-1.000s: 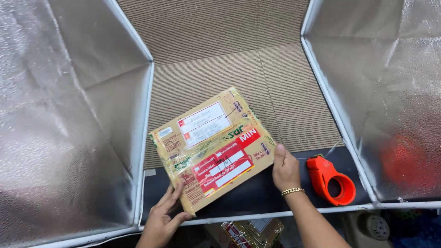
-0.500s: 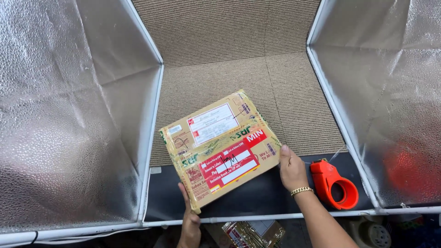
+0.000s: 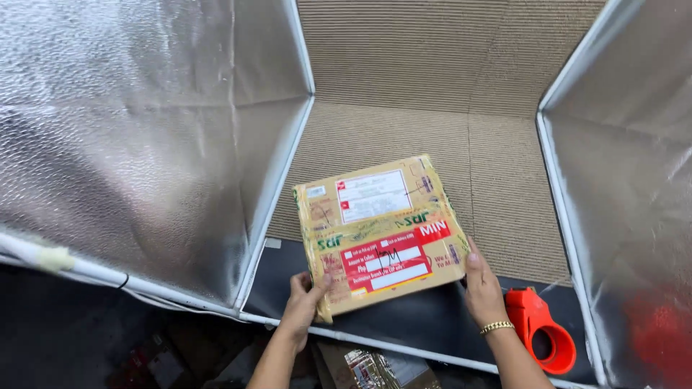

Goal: Packing black caps into cardboard boxes and sealing them with tape.

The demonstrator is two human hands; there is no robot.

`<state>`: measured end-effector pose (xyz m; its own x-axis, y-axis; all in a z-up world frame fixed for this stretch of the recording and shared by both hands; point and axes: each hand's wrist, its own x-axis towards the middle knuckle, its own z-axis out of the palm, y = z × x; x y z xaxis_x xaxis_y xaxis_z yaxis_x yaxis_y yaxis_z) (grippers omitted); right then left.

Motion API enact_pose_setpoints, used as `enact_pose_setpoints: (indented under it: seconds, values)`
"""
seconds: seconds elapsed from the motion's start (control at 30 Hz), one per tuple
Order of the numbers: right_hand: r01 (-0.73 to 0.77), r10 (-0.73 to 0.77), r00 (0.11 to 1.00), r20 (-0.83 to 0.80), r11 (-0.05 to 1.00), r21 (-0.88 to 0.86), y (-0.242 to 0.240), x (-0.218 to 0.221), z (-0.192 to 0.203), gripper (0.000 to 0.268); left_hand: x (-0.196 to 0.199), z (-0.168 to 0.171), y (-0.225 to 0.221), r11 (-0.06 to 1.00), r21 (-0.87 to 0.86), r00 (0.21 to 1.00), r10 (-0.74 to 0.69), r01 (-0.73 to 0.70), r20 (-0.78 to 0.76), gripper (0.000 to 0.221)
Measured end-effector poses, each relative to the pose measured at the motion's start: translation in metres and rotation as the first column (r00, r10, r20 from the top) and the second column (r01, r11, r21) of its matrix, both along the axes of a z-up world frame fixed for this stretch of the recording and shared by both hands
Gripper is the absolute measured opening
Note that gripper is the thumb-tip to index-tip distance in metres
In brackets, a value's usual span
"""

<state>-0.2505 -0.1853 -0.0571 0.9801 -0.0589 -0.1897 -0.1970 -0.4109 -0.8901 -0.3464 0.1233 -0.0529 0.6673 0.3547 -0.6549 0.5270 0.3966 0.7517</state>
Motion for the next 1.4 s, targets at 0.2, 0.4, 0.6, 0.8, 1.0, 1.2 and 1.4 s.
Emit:
enact_pose_setpoints:
  seconds: [0.2, 0.4, 0.6, 0.8, 1.0, 1.2, 1.4]
  values:
    - [0.002, -0.002, 0.998, -0.066, 1.000, 0.004, -0.013, -0.014, -0.006, 0.073, -0.013, 0.051, -0.024, 0.993, -0.103, 0.998, 0.059, -0.059, -0.007, 0.102]
    - [-0.040, 0.041, 0.999, -0.015, 0.999, 0.012, -0.007, -0.023, 0.008, 0.076, -0.017, 0.022, -0.016, 0.986, -0.154, 0.988, 0.082, -0.061, 0.131, 0.085]
    - [-0.058, 0.059, 0.998, -0.010, 0.996, 0.064, -0.009, -0.037, 0.006, 0.074, -0.033, -0.006, -0.020, 0.978, -0.202, 0.968, 0.095, -0.047, 0.234, 0.084]
    - [-0.009, -0.001, 0.996, -0.094, 0.995, -0.100, -0.007, -0.025, 0.006, 0.084, -0.011, 0.045, -0.006, 0.989, 0.055, 0.982, -0.131, 0.140, -0.139, 0.099]
    - [0.061, -0.071, 0.994, -0.083, 0.991, -0.117, -0.002, -0.027, 0.004, 0.077, 0.022, 0.045, -0.001, 0.875, 0.459, 0.987, -0.111, 0.151, -0.113, 0.051]
    - [0.169, -0.168, 0.985, -0.040, 0.985, 0.032, 0.015, -0.041, 0.014, 0.060, 0.018, 0.044, 0.005, 0.807, 0.523, 0.962, -0.237, 0.273, -0.136, 0.073]
    - [0.219, -0.209, 0.976, -0.067, 0.921, 0.323, 0.001, -0.039, -0.020, 0.048, -0.011, 0.037, -0.008, 0.999, 0.013, 0.996, -0.046, 0.045, 0.072, 0.097]
